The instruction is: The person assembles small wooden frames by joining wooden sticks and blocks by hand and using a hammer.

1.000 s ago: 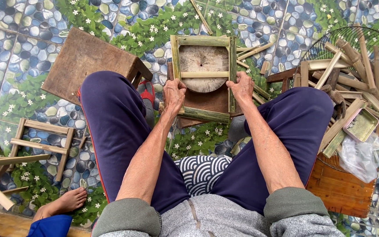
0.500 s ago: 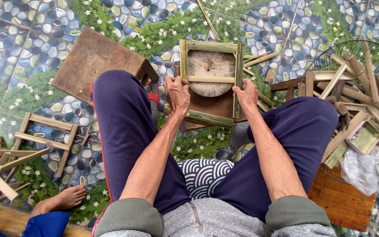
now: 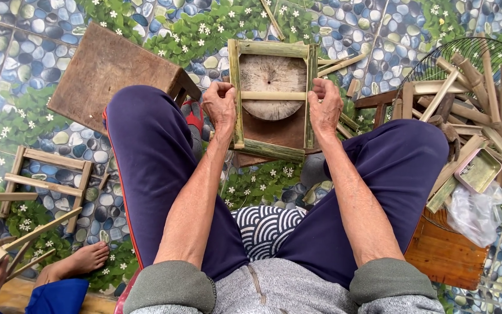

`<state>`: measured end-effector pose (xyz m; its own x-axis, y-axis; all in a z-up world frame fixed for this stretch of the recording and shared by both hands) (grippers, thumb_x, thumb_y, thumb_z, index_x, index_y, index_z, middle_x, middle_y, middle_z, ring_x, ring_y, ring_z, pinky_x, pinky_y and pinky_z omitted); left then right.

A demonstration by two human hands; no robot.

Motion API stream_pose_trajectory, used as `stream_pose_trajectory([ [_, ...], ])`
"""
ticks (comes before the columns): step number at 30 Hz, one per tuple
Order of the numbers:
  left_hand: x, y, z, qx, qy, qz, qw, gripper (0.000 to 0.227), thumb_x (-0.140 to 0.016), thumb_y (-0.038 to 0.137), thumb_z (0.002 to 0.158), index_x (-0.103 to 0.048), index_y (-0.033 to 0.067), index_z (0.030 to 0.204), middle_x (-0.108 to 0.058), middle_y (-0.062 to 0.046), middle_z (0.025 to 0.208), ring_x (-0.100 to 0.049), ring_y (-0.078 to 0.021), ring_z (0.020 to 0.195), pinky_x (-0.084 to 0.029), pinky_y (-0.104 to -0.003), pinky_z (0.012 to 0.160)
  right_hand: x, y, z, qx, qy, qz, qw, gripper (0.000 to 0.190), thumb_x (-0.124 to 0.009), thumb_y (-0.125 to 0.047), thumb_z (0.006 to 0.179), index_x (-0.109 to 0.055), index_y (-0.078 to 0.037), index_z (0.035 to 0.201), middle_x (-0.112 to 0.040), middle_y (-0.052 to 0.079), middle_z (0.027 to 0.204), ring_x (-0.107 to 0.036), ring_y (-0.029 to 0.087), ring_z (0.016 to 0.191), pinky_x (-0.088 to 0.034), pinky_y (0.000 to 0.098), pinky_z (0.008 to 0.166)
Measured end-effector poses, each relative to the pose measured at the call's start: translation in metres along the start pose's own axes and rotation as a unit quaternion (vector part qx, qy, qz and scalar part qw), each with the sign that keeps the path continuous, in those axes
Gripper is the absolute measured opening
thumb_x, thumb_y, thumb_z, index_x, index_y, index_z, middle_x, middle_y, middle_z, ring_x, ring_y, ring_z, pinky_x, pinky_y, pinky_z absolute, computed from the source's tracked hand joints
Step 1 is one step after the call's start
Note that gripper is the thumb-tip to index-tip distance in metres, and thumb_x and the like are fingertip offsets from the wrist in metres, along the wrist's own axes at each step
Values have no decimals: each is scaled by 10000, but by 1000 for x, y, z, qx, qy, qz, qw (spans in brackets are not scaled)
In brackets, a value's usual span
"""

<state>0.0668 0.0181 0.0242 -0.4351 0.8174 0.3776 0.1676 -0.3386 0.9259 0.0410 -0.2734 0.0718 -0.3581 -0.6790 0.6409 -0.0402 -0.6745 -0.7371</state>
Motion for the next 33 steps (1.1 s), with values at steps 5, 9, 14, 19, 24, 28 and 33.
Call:
stream_pose_trajectory([
  [5,-2,-10,2,33,-9,-9,999,96,-765,150,753,-736,226,802,-716,29,602,-726,-149,588,-546,-257,665,-20,-10,-8,9,-59,44,997,313,-711,-45,887,-707,-135,1187,-711,107,940,-746,248,816,-598,336,757],
  [9,-4,-20,1,15,12,20,1000,110,-832,211,736,-759,234,814,-732,-3,700,-734,-218,687,-554,-308,701,-30,-25,-14,10,-112,58,992,337,-719,5,892,-699,-115,1206,-729,114,922,-757,244,811,-608,339,740],
  [14,-10,-46,0,14,24,40,999,116,-852,272,733,-753,273,793,-674,25,718,-709,-201,682,-518,-307,762,-33,-26,-18,37,-114,46,992,318,-769,13,867,-712,-79,1166,-677,163,981,-754,336,885,-631,364,767],
  [19,-19,-53,-4,38,1,34,999,105,-839,235,763,-757,248,825,-698,8,714,-719,-224,742,-554,-321,766,-13,18,-4,-106,18,-93,990,582,-886,-134,800,-613,-169,1313,-521,147,1264,-529,402,1223,-444,517,1024],
  [24,-20,-59,-18,44,-15,-8,999,105,-811,182,787,-750,185,873,-702,-30,735,-714,-231,771,-539,-332,771,-29,54,-12,-184,-5,-2,983,578,-870,-288,786,-671,-62,1279,-704,245,1186,-663,454,1144,-514,535,986],
  [28,-15,-43,-5,-55,64,42,996,164,-863,203,748,-725,191,836,-674,2,837,-655,-199,956,-487,-301,917,-43,83,7,-271,-20,-90,958,626,-839,-377,838,-585,-220,1388,-579,174,1388,-583,391,1298,-511,528,1055],
  [33,0,73,-20,-23,-77,14,997,116,-790,242,822,-757,163,901,-741,-114,777,-718,-308,814,-546,-418,784,16,-48,19,-191,-49,75,977,444,-753,-185,925,-640,-162,1353,-674,166,1263,-661,341,1177,-559,469,964],
])
Point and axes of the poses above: each hand's wrist, its own z-axis towards the middle knuckle, its own x-axis out of the back of the hand, y = z × x, the point moved 4 cm from there along z, towards the middle knuckle
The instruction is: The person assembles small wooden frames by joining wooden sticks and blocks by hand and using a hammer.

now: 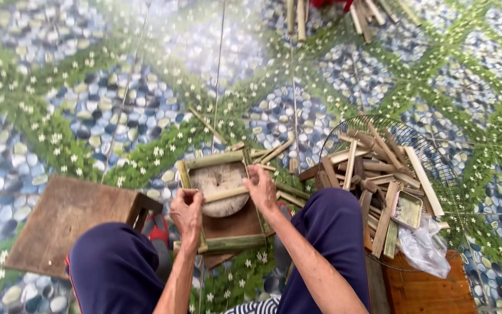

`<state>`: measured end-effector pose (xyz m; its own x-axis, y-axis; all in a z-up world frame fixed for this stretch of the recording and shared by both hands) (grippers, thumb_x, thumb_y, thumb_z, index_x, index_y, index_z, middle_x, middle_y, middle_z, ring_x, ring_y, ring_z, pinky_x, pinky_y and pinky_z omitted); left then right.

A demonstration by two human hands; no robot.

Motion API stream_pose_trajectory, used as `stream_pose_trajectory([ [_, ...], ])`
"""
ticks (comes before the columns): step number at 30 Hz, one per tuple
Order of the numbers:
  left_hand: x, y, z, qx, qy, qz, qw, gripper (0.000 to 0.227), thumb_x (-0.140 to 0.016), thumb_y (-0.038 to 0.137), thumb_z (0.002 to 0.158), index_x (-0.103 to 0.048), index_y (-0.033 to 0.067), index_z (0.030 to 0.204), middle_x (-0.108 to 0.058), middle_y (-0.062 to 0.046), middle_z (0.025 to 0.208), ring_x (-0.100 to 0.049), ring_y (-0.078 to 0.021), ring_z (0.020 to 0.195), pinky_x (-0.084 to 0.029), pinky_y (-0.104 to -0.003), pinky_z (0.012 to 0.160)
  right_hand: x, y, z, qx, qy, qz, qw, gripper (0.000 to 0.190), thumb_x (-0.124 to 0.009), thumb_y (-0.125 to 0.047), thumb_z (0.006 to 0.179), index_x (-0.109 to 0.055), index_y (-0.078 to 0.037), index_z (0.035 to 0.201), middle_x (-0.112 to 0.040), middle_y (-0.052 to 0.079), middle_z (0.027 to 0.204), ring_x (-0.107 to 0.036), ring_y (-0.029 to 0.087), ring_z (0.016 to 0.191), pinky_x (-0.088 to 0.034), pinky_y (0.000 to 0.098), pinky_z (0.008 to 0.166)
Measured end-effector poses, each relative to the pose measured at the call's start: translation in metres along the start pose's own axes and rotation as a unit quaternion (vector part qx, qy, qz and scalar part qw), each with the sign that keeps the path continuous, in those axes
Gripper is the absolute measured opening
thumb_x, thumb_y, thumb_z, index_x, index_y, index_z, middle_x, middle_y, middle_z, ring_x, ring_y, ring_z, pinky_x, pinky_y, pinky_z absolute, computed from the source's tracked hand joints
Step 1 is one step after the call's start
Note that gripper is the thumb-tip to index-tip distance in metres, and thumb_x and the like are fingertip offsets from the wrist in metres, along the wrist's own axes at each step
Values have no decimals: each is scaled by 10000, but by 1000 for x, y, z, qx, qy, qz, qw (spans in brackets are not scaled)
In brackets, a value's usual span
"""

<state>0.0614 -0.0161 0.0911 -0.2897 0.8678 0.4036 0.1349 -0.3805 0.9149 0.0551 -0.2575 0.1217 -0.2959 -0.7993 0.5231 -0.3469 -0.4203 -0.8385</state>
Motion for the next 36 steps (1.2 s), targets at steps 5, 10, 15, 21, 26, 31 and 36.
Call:
stream_pose_trajectory([
  [5,-4,61,-34,28,-184,-102,977,137,-779,137,810,-789,124,946,-764,-113,670,-733,-213,615,-578,-338,673,19,-60,-71,21,-130,182,974,363,-764,-248,959,-702,-123,1294,-780,146,1061,-760,194,827,-643,311,663],
  [10,18,113,-50,70,-270,-97,955,90,-707,155,862,-765,102,818,-741,-41,727,-667,-136,706,-569,-320,664,37,-104,-100,81,-135,67,985,161,-693,-277,977,-756,-190,1098,-776,-50,824,-737,69,732,-585,217,649],
  [15,0,96,-34,136,-307,-244,910,94,-786,52,882,-760,-35,858,-747,-147,739,-712,-235,669,-595,-347,663,51,-118,-97,68,-154,140,976,111,-676,-183,992,-725,-117,1066,-748,0,868,-724,119,746,-610,246,708],
  [21,-4,111,-33,155,-310,-263,900,130,-801,66,873,-773,-60,892,-745,-157,742,-709,-249,648,-599,-341,659,47,-105,-80,97,-108,217,965,57,-721,-124,958,-734,-72,978,-717,20,821,-692,144,658,-622,268,638],
  [26,-8,126,-33,146,-298,-239,912,132,-794,82,878,-766,-47,884,-739,-139,739,-719,-244,640,-605,-335,653,49,-104,-69,100,-74,193,973,75,-736,-154,951,-701,-101,912,-703,-13,782,-645,119,626,-576,260,610],
  [31,-26,121,-37,138,-296,-266,907,166,-761,149,921,-710,-9,910,-710,-120,765,-666,-211,620,-555,-308,598,50,-96,-62,84,-61,212,972,99,-716,-152,958,-674,-80,906,-692,18,761,-655,131,631,-592,269,593],
  [36,-16,128,-37,132,-292,-259,911,156,-744,153,936,-698,6,907,-706,-119,755,-665,-208,635,-559,-315,625,51,-103,-63,106,-69,214,969,90,-721,-157,962,-686,-84,924,-686,1,777,-663,126,652,-591,268,610],
])
Point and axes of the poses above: each hand's wrist, its own z-axis towards the middle knuckle, its own x-axis out of the back of the hand, y = z × x, the point moved 4 cm from there along z, towards the middle knuckle
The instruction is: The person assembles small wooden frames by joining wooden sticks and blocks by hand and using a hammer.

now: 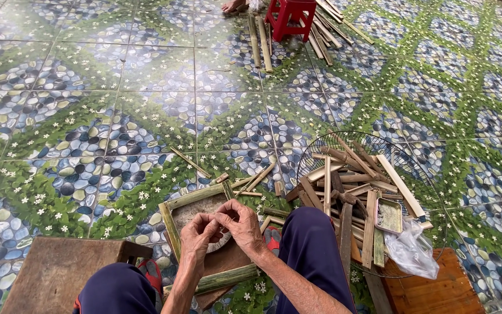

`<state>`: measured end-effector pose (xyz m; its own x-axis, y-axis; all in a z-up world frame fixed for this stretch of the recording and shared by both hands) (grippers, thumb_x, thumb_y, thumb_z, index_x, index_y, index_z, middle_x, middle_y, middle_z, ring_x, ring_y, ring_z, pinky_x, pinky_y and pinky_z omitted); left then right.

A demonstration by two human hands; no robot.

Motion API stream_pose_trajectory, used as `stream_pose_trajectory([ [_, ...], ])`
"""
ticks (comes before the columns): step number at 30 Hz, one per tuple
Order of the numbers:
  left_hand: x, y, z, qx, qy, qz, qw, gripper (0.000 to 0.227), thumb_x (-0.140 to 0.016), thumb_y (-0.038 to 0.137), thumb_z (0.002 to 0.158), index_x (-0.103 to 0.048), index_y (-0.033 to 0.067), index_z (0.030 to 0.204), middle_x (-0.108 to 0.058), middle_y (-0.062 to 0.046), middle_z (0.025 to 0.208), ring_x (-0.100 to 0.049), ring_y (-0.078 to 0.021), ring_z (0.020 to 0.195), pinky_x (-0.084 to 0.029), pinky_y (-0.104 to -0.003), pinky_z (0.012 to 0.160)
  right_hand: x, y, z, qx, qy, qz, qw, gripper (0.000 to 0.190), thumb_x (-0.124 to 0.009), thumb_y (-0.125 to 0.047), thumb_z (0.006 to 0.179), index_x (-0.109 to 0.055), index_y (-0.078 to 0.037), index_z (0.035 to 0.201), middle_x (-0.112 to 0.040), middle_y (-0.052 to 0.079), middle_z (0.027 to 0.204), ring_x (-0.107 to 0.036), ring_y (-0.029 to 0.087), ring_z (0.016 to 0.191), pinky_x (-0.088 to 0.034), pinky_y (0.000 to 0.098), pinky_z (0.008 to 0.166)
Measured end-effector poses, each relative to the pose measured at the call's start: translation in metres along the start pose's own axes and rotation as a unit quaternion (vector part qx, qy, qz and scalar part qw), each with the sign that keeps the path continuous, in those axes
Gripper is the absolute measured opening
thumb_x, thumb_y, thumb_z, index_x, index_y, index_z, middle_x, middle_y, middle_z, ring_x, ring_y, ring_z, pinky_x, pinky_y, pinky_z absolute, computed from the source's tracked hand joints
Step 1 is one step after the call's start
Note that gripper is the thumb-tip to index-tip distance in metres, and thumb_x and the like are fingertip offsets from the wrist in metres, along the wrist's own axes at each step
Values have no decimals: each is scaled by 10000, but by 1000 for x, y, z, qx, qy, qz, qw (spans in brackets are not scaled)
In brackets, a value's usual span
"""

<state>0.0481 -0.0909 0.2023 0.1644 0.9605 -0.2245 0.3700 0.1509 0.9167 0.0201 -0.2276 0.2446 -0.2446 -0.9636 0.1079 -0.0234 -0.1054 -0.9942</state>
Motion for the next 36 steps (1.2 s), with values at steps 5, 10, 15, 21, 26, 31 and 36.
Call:
stream_pose_trajectory([
  [5,8,-12,7,-7,0,-17,1000,175,-754,173,926,-688,11,913,-690,-109,741,-661,-198,645,-544,-302,632,-4,-6,1,1,-22,-8,1000,76,-704,-153,976,-682,-87,946,-677,-11,815,-658,129,690,-598,274,640],
  [10,14,-18,11,4,17,-12,1000,167,-768,170,924,-698,20,907,-703,-96,775,-672,-193,657,-571,-300,648,-5,-27,-1,-27,-45,-53,997,116,-692,-204,991,-679,-102,937,-681,-18,827,-666,131,716,-579,280,668],
  [15,11,-16,8,6,13,-16,1000,164,-760,166,930,-698,16,909,-714,-114,763,-677,-198,656,-574,-301,647,-5,-21,-2,-16,-37,-51,998,92,-693,-175,984,-687,-92,944,-682,-16,824,-664,130,691,-573,273,652],
  [21,10,-16,8,3,6,-14,1000,163,-751,173,938,-697,19,920,-705,-104,771,-669,-193,663,-567,-302,651,-3,-18,-1,-14,-33,-65,997,91,-695,-187,985,-684,-105,949,-670,-25,832,-622,112,713,-530,277,657],
  [26,12,-19,10,3,6,-14,1000,156,-745,166,946,-691,23,913,-697,-98,766,-655,-182,656,-562,-297,647,-4,-25,-2,-32,-42,-57,997,108,-693,-190,988,-682,-94,940,-680,-16,829,-649,118,715,-559,273,659],
  [31,13,-21,12,2,8,-12,1000,134,-734,146,951,-684,29,909,-702,-107,756,-666,-190,649,-561,-293,637,-4,-28,-2,-48,-44,-75,995,116,-689,-214,989,-684,-104,954,-684,-19,855,-663,124,742,-556,281,677],
  [36,12,-14,8,8,11,-9,1000,139,-736,149,952,-691,24,911,-710,-110,768,-676,-198,661,-569,-300,653,-5,-20,0,-18,-39,-74,996,105,-698,-203,981,-697,-103,950,-690,-22,839,-657,114,730,-554,271,666],
])
Point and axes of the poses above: each hand's wrist, its own z-axis towards the middle knuckle, its own x-axis out of the back of the hand, y = z × x, the point moved 4 cm from there along z, towards the middle knuckle
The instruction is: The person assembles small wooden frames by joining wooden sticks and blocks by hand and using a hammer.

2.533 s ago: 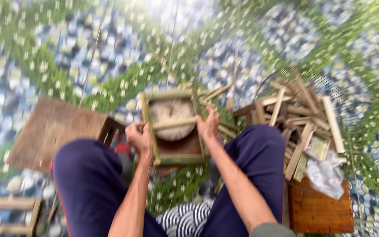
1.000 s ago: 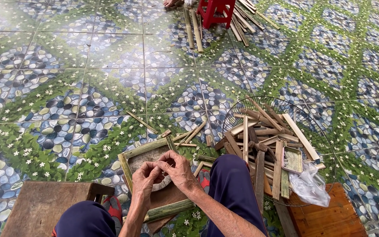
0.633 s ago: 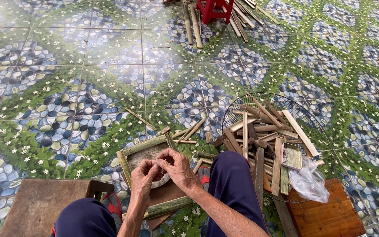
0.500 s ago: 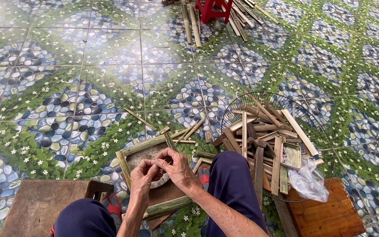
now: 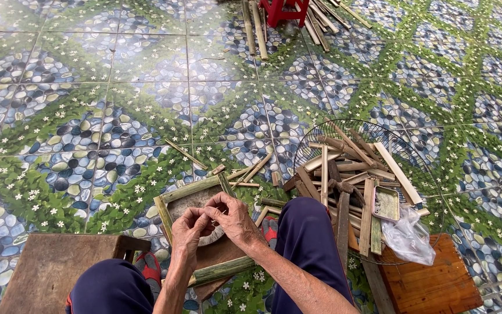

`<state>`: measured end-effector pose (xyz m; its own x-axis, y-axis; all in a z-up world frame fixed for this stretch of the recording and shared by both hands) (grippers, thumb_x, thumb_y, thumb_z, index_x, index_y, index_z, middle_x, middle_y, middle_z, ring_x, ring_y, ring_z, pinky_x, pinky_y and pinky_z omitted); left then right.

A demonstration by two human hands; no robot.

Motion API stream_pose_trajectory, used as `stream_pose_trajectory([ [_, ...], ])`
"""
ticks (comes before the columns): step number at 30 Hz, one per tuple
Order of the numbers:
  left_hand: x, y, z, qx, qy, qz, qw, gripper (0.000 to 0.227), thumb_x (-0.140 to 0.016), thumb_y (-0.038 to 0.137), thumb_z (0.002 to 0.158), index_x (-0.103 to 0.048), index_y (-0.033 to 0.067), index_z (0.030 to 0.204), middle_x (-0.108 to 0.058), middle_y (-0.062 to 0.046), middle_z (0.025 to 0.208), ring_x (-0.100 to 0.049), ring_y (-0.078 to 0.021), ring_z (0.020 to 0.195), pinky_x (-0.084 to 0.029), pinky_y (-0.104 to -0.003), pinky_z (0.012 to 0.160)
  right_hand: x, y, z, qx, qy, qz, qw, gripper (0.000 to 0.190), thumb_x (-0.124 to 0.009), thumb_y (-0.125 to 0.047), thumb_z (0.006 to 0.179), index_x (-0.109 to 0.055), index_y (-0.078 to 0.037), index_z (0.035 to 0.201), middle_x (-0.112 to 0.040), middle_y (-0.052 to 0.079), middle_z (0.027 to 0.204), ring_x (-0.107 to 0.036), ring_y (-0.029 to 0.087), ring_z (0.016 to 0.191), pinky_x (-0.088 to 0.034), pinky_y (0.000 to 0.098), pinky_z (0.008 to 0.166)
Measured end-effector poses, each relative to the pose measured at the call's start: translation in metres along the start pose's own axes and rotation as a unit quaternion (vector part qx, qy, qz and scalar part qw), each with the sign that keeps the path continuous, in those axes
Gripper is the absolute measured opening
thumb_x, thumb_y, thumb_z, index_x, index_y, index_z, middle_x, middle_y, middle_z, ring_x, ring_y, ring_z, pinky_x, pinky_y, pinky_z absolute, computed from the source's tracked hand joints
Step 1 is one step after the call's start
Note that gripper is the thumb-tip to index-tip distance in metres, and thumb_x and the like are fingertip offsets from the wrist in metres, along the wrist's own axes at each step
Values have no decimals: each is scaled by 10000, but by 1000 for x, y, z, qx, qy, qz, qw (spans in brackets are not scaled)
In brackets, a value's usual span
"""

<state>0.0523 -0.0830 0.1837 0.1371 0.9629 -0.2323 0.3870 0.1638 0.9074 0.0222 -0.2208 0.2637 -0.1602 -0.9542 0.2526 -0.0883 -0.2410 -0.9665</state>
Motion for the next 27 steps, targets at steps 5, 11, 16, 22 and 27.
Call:
stream_pose_trajectory([
  [5,1,0,-1,-10,-7,6,1000,141,-722,150,956,-685,23,910,-707,-106,762,-675,-186,660,-573,-295,656,2,-8,-3,-11,-4,-11,1000,119,-691,-218,986,-700,-106,945,-694,-22,840,-650,115,727,-539,273,665],
  [11,3,0,0,-7,-8,4,1000,129,-719,137,965,-684,22,918,-709,-113,769,-674,-195,660,-574,-299,659,3,-13,-4,-23,-12,-18,1000,122,-681,-225,989,-697,-110,951,-688,-17,832,-642,122,718,-543,278,660],
  [16,3,-3,1,-6,-5,10,1000,148,-723,154,959,-699,12,927,-710,-114,762,-684,-192,670,-585,-300,675,2,-6,-3,-25,-12,1,1000,116,-695,-214,978,-698,-99,961,-699,-8,857,-669,129,743,-565,278,680],
  [22,5,-10,10,-48,12,42,998,221,-756,201,966,-721,-13,924,-714,-164,750,-709,-218,678,-591,-314,638,-6,32,12,17,32,10,999,179,-814,-306,911,-793,-132,950,-764,99,780,-713,155,749,-583,303,695],
  [27,0,-3,13,-49,12,35,998,216,-767,207,938,-726,-5,934,-714,-145,751,-707,-209,676,-592,-305,630,-3,31,17,25,34,10,999,173,-806,-304,920,-795,-135,958,-760,84,778,-700,150,755,-580,300,723],
])
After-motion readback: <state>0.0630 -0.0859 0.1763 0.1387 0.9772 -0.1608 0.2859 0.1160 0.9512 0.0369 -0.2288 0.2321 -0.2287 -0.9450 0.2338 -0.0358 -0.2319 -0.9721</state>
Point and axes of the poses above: each hand's wrist, its own z-axis towards the middle knuckle, its own x-axis out of the back of the hand, y = z × x, the point moved 4 cm from there along z, towards the middle knuckle
